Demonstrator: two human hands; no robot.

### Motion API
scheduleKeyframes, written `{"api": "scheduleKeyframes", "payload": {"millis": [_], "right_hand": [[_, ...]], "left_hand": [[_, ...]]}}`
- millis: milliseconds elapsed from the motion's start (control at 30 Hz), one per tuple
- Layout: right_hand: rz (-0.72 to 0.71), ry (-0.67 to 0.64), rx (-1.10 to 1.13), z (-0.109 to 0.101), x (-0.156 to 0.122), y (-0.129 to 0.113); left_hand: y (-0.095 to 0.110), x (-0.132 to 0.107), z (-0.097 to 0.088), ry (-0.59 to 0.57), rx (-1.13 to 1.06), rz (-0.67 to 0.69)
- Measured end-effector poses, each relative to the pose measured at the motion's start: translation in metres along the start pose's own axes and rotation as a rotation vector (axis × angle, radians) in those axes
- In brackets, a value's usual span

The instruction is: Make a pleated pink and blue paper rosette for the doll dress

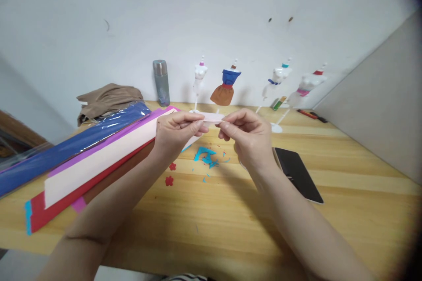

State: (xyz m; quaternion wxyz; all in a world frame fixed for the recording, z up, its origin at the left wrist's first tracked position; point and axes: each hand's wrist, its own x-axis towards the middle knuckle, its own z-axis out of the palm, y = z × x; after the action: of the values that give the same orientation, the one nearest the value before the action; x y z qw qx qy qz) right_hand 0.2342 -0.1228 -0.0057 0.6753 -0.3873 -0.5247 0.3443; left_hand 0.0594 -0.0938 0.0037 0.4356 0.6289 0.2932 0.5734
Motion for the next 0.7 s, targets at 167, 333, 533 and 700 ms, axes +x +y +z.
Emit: {"api": "scheduleKeyframes", "payload": {"millis": [167,333,533,700], "right_hand": [[-0.032,0.023,0.000,0.003,-0.001,-0.002],[-0.038,0.055,0.034,0.005,-0.002,-0.004],[0.006,0.083,0.060,0.005,-0.001,-0.004],[-0.014,0.109,0.027,0.006,-0.002,-0.002]], "left_hand": [[0.006,-0.003,0.003,0.056,-0.112,-0.094],[0.006,-0.004,0.006,0.072,-0.121,-0.071],[0.007,-0.004,0.007,0.053,-0.079,-0.067],[0.002,-0.006,0.012,0.097,-0.118,-0.034]]}}
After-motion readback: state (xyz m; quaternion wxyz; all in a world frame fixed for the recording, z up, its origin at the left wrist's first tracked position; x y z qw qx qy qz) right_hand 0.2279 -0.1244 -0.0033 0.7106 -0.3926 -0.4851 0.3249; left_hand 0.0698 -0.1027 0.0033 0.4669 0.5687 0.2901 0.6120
